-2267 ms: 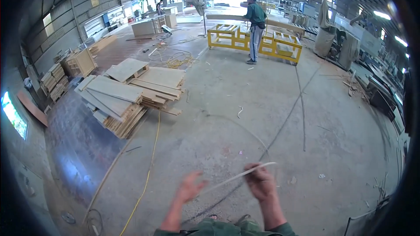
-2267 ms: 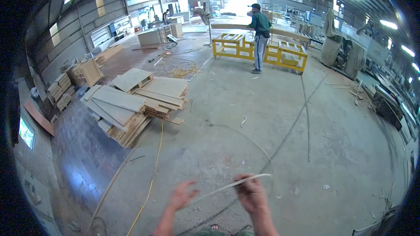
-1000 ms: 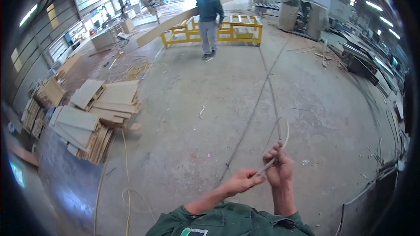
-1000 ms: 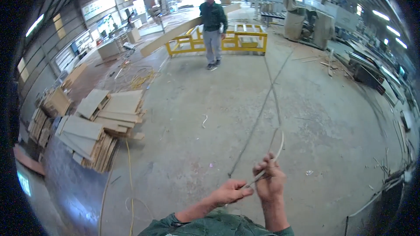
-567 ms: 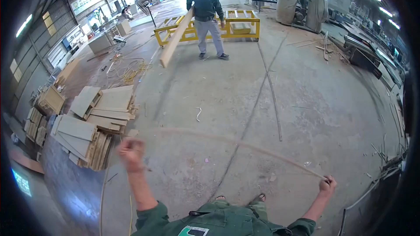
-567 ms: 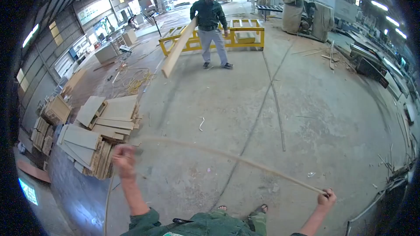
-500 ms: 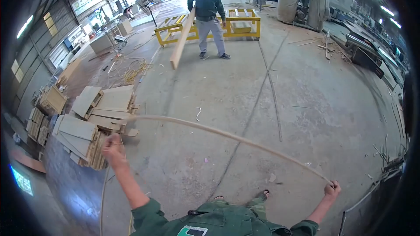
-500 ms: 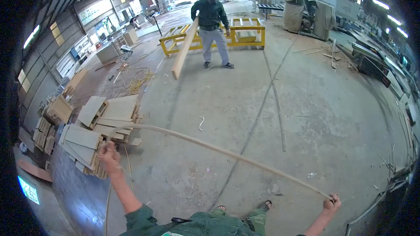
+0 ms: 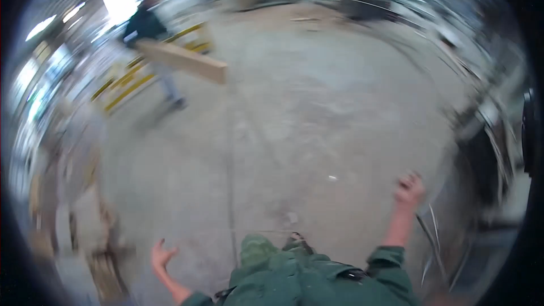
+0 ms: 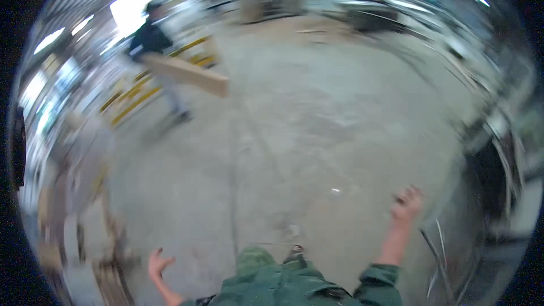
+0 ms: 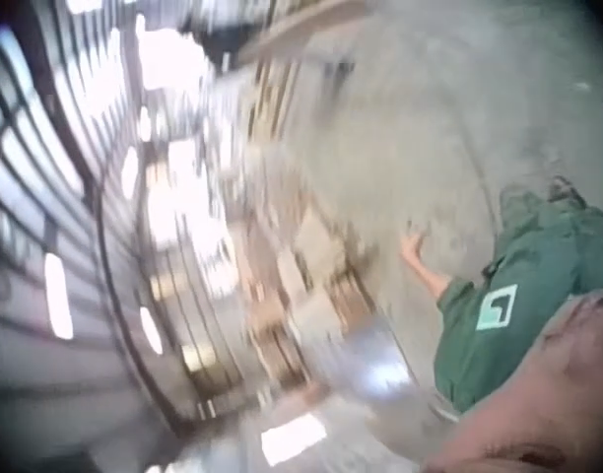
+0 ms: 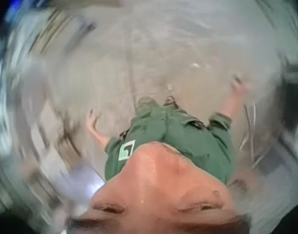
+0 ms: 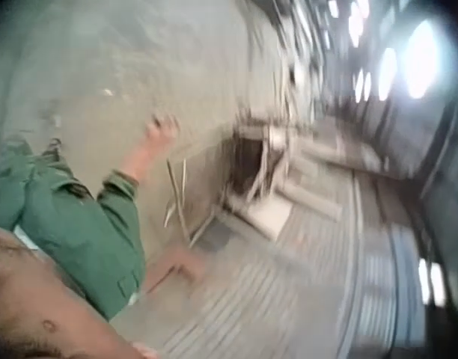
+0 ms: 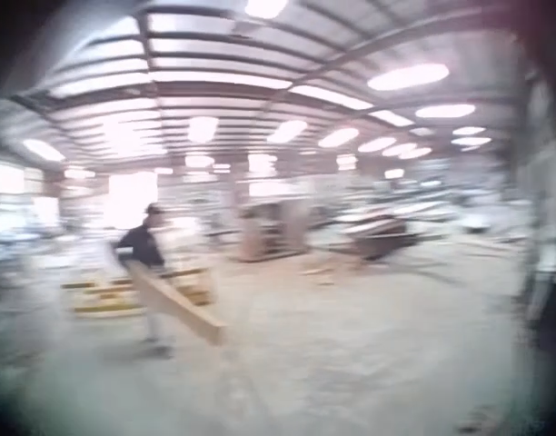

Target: Replacing the circular saw blade on a table saw and adjusting workshop equipment.

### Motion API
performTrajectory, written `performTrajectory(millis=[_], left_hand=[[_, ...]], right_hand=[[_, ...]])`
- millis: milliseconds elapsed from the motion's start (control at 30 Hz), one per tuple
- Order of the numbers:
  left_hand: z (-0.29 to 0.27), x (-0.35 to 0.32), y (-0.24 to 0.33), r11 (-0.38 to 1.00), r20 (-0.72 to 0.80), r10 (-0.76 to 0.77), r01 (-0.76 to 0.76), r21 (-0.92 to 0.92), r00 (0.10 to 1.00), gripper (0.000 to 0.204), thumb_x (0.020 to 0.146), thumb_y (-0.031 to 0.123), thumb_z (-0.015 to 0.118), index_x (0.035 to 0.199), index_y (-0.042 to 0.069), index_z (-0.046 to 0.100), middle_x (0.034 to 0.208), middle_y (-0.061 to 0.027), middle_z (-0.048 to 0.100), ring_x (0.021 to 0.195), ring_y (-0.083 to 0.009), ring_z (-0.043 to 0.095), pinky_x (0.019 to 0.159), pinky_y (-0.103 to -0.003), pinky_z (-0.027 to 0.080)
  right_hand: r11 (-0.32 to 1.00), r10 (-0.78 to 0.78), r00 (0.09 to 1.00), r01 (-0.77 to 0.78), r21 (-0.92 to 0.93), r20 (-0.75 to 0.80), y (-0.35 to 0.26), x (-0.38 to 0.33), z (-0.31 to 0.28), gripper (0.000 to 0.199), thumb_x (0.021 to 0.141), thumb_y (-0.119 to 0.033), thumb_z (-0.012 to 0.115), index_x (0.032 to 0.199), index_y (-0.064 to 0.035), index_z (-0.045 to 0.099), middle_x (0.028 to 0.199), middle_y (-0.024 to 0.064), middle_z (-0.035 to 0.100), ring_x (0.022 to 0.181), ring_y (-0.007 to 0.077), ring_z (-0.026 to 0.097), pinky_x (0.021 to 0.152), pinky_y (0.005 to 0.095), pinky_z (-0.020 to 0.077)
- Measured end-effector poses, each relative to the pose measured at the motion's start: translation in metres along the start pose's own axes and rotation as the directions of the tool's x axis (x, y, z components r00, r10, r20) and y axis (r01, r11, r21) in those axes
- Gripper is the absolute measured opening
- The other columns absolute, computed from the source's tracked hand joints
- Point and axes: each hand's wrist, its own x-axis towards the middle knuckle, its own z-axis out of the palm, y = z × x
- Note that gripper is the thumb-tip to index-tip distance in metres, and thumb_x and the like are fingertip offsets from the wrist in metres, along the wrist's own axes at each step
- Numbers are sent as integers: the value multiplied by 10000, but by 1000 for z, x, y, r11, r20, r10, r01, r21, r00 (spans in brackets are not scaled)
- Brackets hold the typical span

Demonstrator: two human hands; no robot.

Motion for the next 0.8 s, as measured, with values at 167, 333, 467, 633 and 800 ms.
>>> performTrajectory(millis=[167, 333, 467, 633, 800], left_hand=[[134, 2, 315, 785, 305, 613, -519, -338, 729, 831, 639, 314, 885, 1336, -3, 560, 1343, -180, 585, 1256, -310, 545, 1070, -411, 429], [205, -104, 556, 526, 514, 843, -436, -730, 158, 710, 733, 279, 853, 1330, 20, 569, 1288, -131, 616, 1218, -209, 545, 1041, -353, 429], [262, -67, 623, 702, 611, 703, -497, -511, 364, 371, 748, 302, 858, 650, 21, 638, 581, 51, 487, 586, -69, 418, 523, -272, 354], [203, 31, 724, 539, 67, 798, -659, -525, 599, 253, 617, 108, 869, 614, 33, 628, 538, 41, 497, 533, -64, 445, 483, -268, 345], [154, 123, 823, 430, -336, 722, -773, -467, 605, 228, 606, 102, 867, 675, 74, 651, 576, -14, 570, 525, -114, 528, 504, -273, 404]], right_hand=[[972, 74, 993, -52, 228, -89, 49, -24, 160, 157, 1007, -203, 547, 925, -87, 613, 800, 26, 575, 671, 136, 501, 678, 317, 462], [899, 245, 965, -261, 352, 91, 63, 11, 213, 176, 1008, -213, 529, 997, -70, 631, 910, 51, 606, 773, 146, 519, 780, 322, 459], [862, 202, 974, -228, 452, 106, 33, 107, 202, 224, 1036, -219, 468, 1028, -43, 606, 918, 77, 606, 778, 174, 534, 744, 335, 471], [926, 241, 860, -65, 373, -450, 17, 254, 91, 94, 976, -88, 484, 1006, -6, 519, 787, 80, 533, 635, 200, 520, 656, 352, 480], [978, 41, 742, 108, 180, -669, -4, 353, -18, 239, 863, 29, 468, 713, -127, 366, 609, 7, 363, 486, 133, 380, 432, 297, 342]])
